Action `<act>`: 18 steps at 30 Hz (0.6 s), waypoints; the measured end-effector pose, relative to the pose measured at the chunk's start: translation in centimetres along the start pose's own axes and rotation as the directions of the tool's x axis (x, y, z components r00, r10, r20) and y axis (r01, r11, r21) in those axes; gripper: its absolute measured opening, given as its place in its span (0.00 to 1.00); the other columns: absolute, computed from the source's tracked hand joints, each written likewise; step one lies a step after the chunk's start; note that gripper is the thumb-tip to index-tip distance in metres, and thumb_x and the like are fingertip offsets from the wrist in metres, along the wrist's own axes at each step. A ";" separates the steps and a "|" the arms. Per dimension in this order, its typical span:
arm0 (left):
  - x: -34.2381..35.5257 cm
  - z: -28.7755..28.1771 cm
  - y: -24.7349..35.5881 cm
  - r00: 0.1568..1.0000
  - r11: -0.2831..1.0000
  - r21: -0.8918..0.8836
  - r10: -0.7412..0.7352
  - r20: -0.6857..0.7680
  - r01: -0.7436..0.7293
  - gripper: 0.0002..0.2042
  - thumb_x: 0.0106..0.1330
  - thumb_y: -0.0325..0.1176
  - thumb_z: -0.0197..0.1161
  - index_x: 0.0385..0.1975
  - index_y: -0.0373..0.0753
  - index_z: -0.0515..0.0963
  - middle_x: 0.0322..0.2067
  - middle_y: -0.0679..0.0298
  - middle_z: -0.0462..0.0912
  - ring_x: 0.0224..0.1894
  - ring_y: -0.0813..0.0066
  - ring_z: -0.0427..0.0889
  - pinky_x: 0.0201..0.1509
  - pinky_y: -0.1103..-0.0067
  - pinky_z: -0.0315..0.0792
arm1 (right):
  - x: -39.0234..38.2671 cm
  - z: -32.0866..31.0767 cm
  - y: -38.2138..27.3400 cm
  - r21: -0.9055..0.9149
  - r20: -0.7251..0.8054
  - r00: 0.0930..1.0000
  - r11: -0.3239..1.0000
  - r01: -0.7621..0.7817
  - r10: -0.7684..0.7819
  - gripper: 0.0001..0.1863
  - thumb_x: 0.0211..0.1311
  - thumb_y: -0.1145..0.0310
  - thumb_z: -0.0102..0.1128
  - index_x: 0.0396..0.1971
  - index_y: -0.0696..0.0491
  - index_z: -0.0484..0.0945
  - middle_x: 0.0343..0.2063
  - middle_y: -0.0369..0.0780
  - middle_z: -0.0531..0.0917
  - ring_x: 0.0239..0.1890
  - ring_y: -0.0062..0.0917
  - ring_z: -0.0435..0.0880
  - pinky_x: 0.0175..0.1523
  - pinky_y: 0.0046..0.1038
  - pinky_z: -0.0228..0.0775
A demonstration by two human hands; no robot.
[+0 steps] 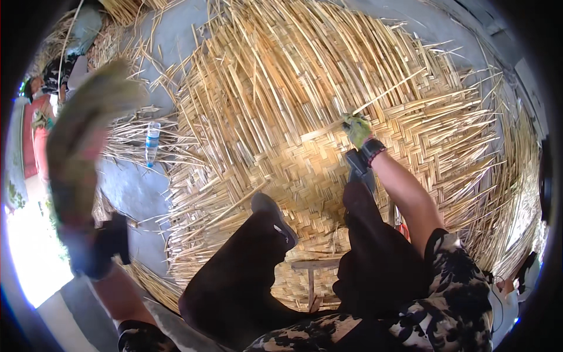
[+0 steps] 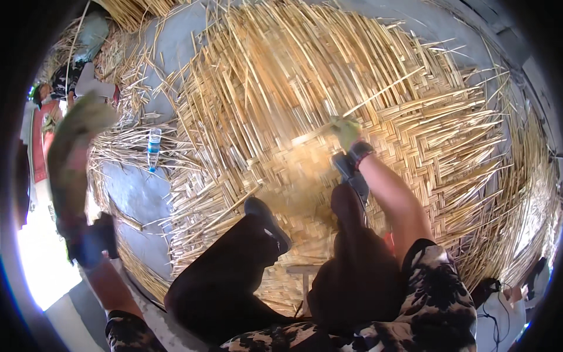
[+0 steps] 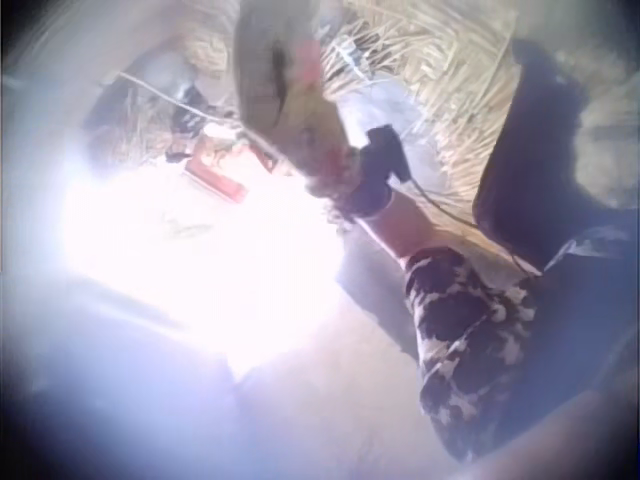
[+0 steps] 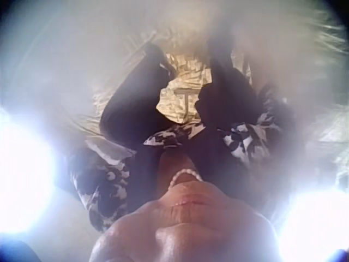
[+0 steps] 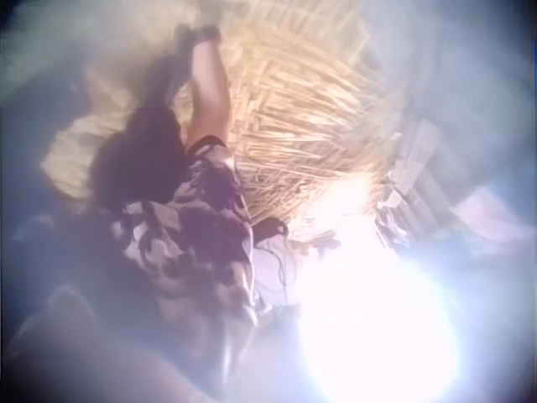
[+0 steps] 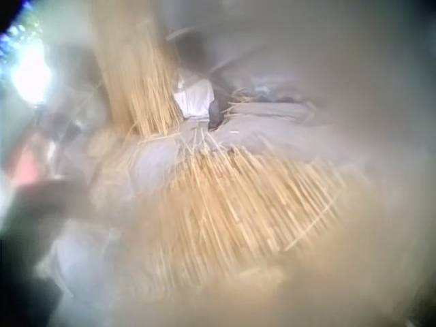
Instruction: Weaving a large floor mat using long strips of bamboo or reed.
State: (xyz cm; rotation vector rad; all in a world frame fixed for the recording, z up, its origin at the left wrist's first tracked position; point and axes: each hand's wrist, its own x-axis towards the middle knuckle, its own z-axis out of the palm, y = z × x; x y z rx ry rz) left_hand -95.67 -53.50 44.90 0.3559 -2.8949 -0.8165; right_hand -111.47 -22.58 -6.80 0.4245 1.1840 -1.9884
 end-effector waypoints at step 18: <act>0.4 46.3 -12.5 0.901 0.992 0.115 -0.100 0.422 0.056 0.15 0.55 0.45 0.61 0.25 0.37 0.77 0.26 0.52 0.78 0.33 0.52 0.77 0.37 0.66 0.70 | -0.3 -1.7 -5.1 0.223 -0.032 0.998 0.973 0.065 -0.059 0.12 0.54 0.76 0.60 0.39 0.59 0.78 0.37 0.41 0.82 0.37 0.26 0.81 0.38 0.23 0.74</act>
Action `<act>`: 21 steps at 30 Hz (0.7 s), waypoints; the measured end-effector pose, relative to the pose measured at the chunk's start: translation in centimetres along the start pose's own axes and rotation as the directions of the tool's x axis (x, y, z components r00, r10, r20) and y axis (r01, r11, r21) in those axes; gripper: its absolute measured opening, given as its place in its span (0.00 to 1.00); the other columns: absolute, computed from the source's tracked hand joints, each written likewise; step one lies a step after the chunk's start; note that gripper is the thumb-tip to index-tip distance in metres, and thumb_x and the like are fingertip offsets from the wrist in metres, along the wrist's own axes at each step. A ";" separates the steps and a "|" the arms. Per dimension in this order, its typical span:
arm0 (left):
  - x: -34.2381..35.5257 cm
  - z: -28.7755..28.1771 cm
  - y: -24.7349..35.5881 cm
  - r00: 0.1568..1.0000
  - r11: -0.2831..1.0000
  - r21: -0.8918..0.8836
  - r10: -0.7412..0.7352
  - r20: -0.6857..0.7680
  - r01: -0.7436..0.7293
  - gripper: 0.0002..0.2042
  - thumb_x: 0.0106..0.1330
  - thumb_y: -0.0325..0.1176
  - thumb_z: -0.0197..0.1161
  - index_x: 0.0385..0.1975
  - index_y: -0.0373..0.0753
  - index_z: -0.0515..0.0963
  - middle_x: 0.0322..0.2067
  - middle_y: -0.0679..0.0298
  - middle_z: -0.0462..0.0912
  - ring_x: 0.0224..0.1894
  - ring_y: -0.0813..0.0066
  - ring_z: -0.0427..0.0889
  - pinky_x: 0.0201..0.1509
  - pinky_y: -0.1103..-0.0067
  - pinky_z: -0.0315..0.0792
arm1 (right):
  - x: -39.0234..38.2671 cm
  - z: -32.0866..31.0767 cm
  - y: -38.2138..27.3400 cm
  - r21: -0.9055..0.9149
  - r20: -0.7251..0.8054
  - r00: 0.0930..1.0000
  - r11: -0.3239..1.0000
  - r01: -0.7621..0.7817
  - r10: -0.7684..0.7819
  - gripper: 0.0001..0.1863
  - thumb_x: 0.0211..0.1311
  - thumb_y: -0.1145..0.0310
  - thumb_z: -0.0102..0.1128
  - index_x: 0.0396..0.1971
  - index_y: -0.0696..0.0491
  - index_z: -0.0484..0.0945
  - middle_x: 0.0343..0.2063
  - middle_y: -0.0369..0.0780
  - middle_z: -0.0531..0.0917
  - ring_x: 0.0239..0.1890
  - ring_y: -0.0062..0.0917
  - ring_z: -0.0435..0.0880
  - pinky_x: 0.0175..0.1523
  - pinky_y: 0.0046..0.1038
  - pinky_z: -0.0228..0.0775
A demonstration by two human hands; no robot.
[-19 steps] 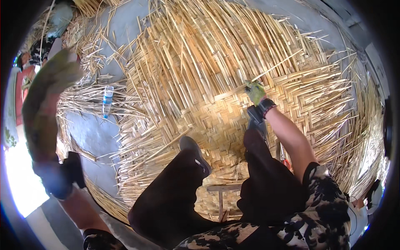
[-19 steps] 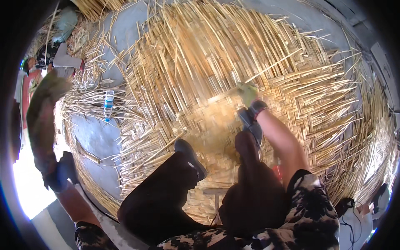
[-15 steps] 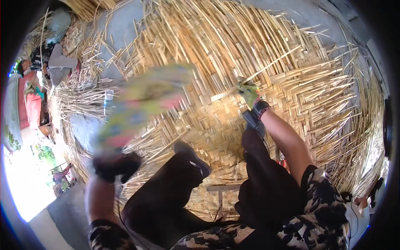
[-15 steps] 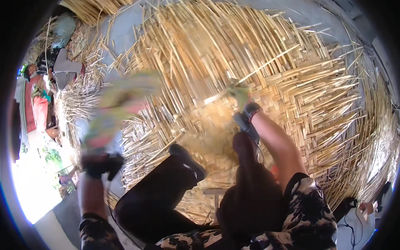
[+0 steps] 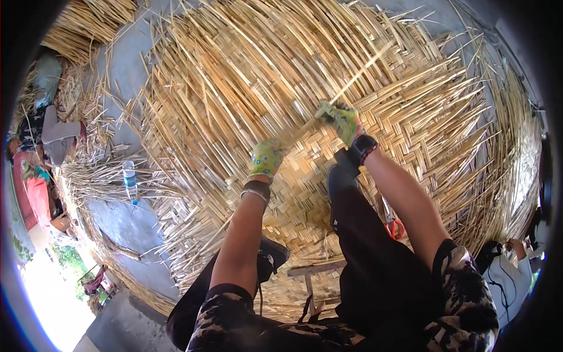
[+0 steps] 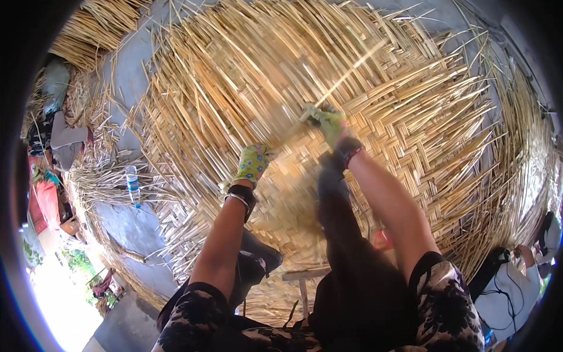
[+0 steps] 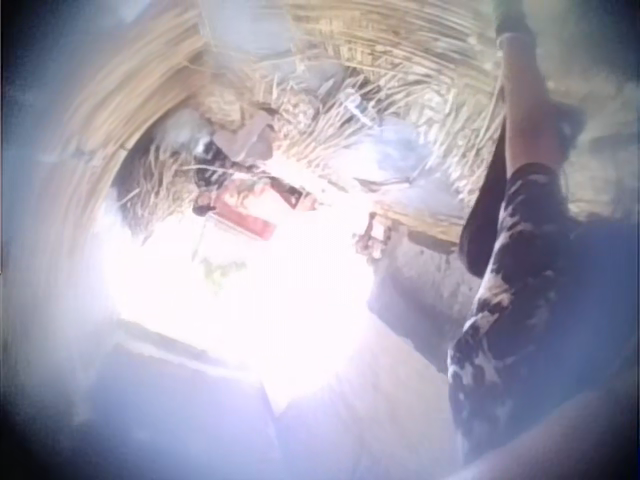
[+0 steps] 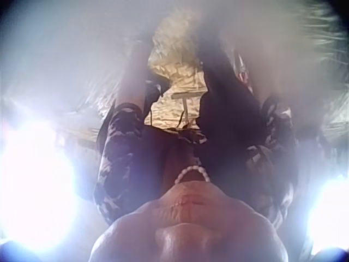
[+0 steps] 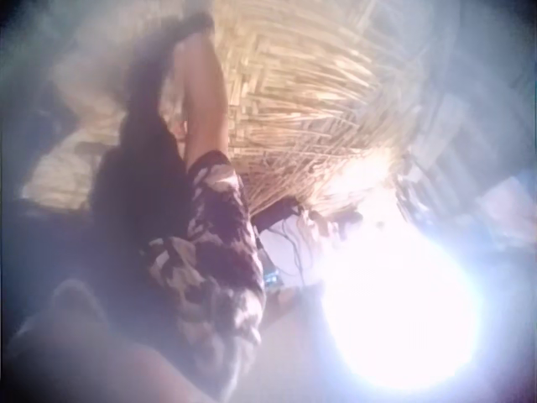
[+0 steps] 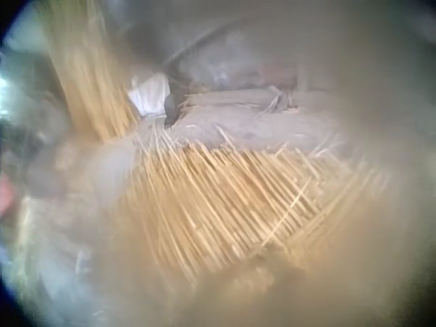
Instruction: Weaving a large floor mat using long strips of bamboo or reed.
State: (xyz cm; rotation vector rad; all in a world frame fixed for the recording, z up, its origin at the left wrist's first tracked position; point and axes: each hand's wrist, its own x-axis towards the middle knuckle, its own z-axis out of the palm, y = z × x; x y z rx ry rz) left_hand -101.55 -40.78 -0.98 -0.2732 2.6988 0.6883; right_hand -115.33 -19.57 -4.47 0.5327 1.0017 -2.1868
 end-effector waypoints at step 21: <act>-0.3 -0.9 -0.9 0.758 0.537 -0.760 -0.646 -0.093 0.365 0.11 0.54 0.40 0.63 0.28 0.39 0.83 0.18 0.62 0.80 0.21 0.72 0.76 0.28 0.75 0.68 | 5.0 6.3 0.2 -0.525 0.271 0.936 -0.781 0.338 0.223 0.16 0.59 0.68 0.46 0.46 0.54 0.72 0.38 0.44 0.79 0.39 0.33 0.79 0.44 0.31 0.72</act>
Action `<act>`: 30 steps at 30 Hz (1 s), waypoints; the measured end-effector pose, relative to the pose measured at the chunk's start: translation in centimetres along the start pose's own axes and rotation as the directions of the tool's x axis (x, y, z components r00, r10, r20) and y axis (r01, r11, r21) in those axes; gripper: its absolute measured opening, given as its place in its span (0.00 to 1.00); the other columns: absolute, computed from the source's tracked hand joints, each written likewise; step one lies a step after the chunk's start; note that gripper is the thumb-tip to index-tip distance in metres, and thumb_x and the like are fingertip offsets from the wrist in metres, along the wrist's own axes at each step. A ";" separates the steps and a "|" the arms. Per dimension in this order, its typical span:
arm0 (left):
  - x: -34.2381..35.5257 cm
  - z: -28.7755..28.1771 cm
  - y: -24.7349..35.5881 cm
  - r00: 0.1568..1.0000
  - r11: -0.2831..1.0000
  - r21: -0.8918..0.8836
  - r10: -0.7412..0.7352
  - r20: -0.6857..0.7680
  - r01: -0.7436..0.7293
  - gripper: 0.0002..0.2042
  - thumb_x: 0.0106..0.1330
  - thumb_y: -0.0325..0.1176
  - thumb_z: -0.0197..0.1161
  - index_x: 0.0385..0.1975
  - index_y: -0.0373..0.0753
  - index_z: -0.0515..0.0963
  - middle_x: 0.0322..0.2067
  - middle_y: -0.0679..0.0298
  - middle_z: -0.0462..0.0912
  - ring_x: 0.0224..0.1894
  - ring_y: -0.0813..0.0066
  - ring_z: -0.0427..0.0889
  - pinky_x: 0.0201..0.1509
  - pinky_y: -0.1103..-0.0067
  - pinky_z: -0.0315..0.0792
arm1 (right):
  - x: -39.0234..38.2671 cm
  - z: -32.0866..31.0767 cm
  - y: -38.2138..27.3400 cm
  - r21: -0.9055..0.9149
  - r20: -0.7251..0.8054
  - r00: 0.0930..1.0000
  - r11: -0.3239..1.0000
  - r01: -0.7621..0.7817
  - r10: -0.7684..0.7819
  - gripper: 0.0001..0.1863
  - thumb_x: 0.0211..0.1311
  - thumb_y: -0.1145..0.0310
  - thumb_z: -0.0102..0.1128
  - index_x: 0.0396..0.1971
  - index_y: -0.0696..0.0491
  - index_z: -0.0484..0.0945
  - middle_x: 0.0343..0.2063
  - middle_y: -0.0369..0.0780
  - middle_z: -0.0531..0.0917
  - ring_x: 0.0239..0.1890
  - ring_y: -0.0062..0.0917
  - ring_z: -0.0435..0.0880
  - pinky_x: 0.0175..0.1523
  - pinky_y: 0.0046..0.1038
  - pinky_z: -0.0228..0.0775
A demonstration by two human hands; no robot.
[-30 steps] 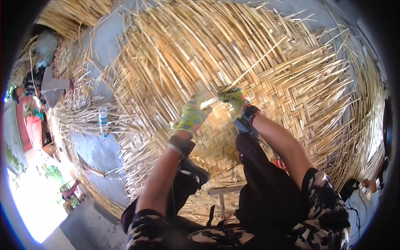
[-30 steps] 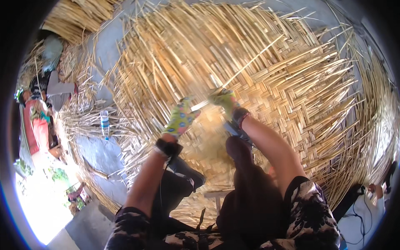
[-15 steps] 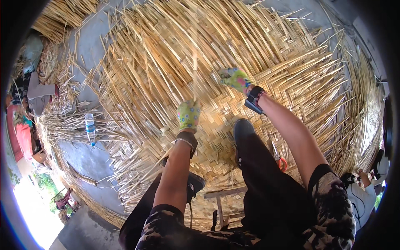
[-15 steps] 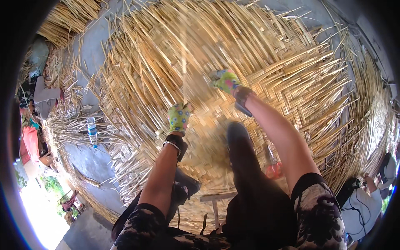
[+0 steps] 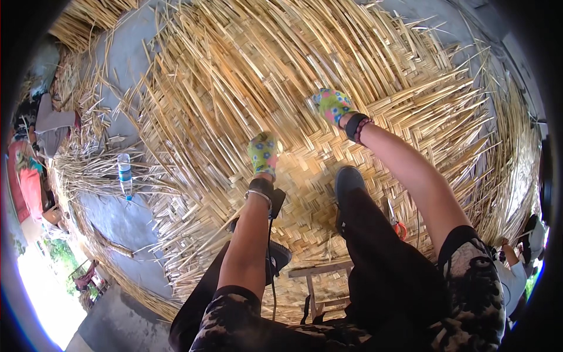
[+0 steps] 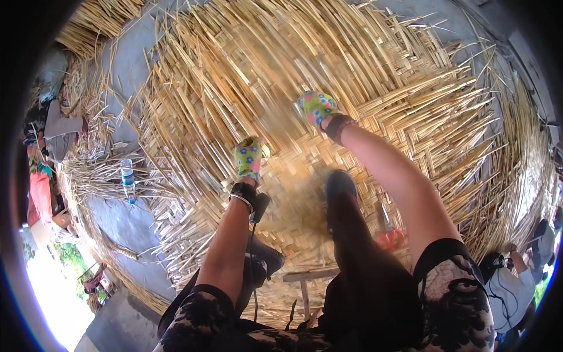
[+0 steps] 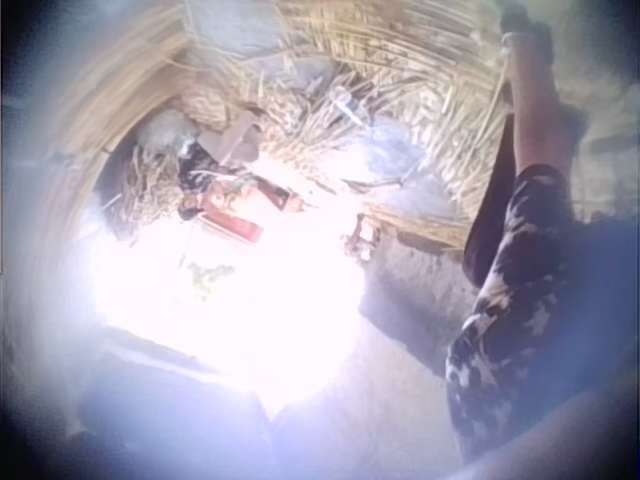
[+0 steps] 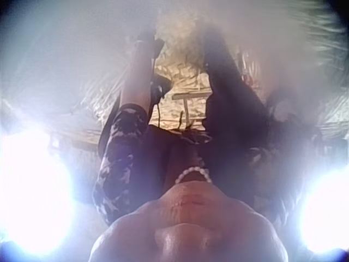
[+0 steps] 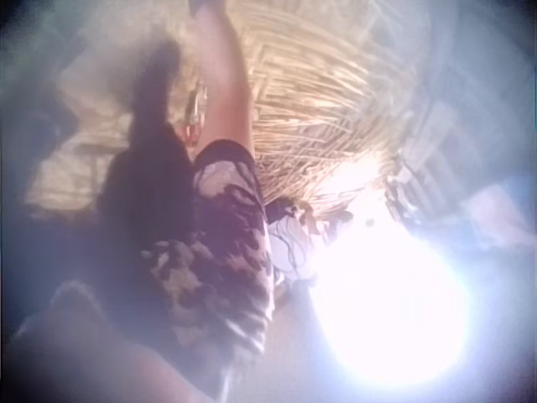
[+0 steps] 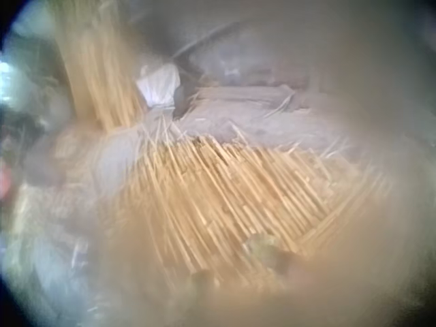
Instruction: Weaving a large floor mat using long strips of bamboo or reed.
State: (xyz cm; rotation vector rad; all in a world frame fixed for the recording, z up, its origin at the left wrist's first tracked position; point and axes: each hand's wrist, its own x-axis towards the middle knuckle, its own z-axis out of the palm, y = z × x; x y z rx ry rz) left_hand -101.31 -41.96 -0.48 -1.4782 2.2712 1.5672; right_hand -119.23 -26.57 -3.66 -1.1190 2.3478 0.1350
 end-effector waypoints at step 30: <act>1.6 0.3 -0.3 0.974 0.976 -0.024 0.218 0.055 -0.217 0.13 0.61 0.38 0.55 0.35 0.33 0.74 0.25 0.53 0.77 0.29 0.61 0.77 0.33 0.70 0.69 | -0.6 2.3 0.0 0.474 0.409 0.913 -0.857 -0.204 0.009 0.06 0.63 0.66 0.49 0.33 0.52 0.66 0.40 0.43 0.72 0.46 0.37 0.73 0.61 0.56 0.55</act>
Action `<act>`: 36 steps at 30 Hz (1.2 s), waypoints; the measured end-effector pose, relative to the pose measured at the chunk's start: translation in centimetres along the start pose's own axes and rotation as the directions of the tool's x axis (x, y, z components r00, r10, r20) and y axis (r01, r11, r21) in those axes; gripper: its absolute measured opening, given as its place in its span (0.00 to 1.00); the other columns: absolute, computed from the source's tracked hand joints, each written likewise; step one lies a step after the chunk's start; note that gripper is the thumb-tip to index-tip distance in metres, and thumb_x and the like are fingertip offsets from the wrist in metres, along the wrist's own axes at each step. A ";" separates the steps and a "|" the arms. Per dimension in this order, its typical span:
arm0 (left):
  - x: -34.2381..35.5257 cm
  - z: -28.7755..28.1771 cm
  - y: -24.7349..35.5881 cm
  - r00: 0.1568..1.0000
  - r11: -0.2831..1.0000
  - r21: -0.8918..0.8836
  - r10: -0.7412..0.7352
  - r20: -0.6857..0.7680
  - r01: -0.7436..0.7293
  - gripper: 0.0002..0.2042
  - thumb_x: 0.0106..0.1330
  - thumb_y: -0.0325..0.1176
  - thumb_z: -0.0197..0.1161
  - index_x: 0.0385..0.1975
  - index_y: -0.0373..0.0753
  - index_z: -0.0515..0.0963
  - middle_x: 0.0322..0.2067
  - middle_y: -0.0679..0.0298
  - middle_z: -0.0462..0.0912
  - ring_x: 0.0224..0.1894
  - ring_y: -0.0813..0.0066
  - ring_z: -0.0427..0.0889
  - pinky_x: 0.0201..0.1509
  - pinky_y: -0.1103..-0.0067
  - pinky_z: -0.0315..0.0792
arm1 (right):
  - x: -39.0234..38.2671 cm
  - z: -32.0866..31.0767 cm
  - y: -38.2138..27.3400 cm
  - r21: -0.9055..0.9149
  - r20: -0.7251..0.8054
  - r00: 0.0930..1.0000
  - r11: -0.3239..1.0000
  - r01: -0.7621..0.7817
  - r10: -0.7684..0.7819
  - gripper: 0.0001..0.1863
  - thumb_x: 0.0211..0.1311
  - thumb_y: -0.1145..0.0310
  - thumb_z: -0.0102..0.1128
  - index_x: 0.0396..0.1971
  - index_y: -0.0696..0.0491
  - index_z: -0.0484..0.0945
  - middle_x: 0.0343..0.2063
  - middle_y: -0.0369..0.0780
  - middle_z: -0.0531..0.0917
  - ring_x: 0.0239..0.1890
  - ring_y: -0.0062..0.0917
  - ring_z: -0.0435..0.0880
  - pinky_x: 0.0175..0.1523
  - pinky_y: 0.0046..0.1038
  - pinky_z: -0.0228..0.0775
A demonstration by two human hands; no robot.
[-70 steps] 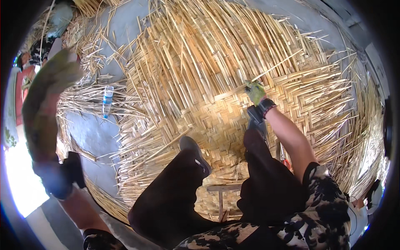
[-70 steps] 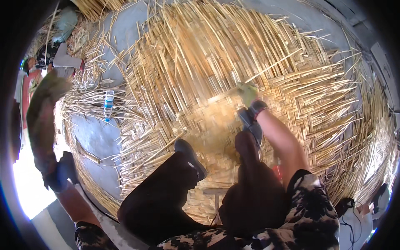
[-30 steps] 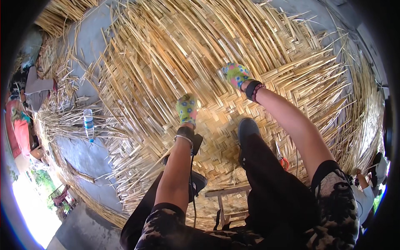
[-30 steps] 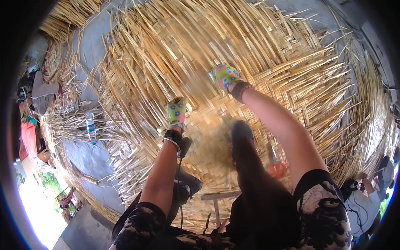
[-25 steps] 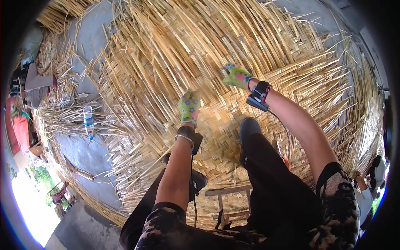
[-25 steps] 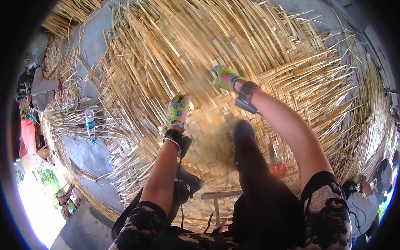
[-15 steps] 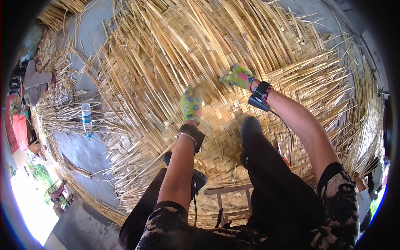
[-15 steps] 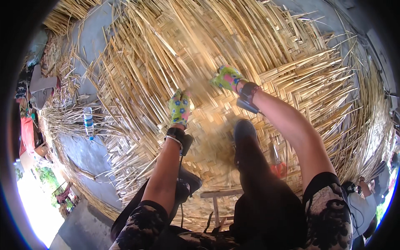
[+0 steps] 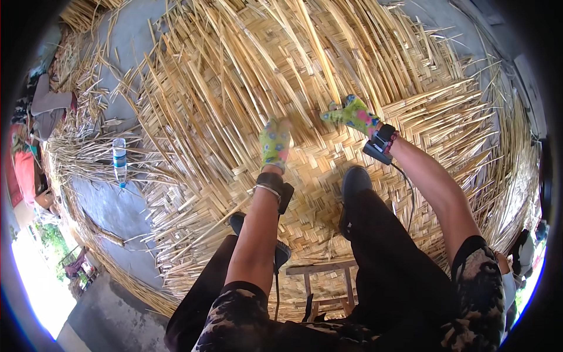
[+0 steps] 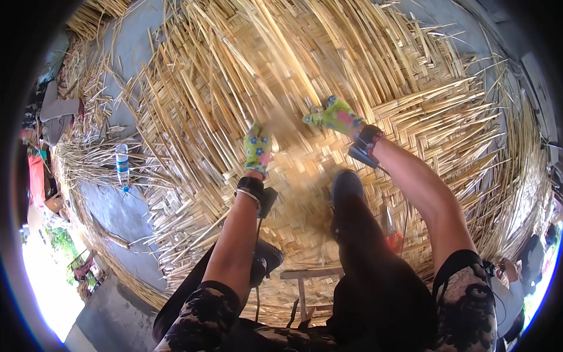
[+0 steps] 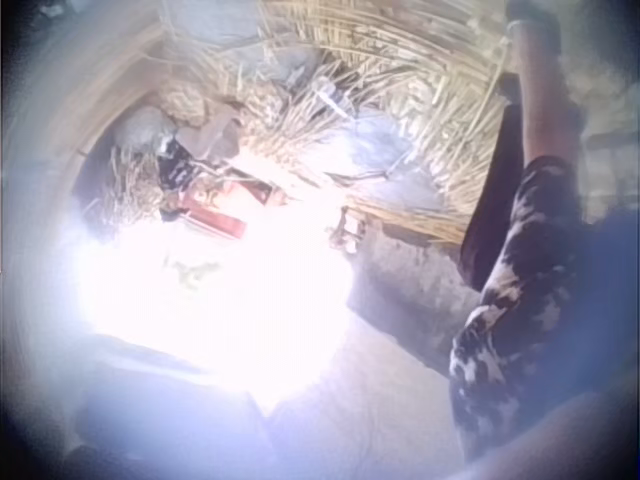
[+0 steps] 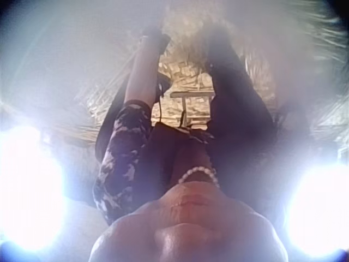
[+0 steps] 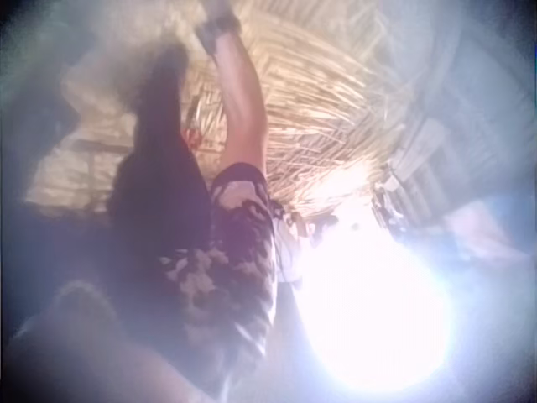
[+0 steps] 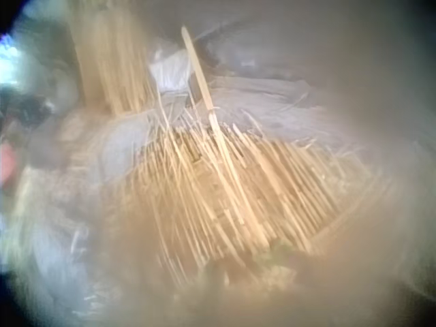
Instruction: Weaving a large floor mat using long strips of bamboo or reed.
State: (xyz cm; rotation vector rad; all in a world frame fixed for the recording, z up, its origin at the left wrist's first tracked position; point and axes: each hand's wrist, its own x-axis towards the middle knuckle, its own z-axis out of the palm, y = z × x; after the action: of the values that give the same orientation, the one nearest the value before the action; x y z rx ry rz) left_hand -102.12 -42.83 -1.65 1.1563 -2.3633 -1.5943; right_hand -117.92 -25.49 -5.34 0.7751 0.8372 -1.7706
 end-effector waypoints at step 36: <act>1.6 -0.8 -5.0 0.788 0.709 0.414 0.331 0.519 -0.571 0.05 0.59 0.28 0.55 0.32 0.34 0.73 0.31 0.60 0.77 0.34 0.70 0.76 0.36 0.76 0.70 | 3.0 -3.0 -1.6 -0.346 0.353 0.930 0.938 0.027 0.104 0.17 0.65 0.69 0.42 0.52 0.51 0.71 0.42 0.37 0.80 0.39 0.25 0.80 0.42 0.29 0.74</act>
State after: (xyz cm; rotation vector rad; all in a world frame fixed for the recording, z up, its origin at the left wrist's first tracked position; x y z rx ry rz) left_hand -100.17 -45.36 -5.88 0.1602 -3.1819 -1.0670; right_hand -120.02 -24.09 -9.18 0.2152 0.8380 -1.6030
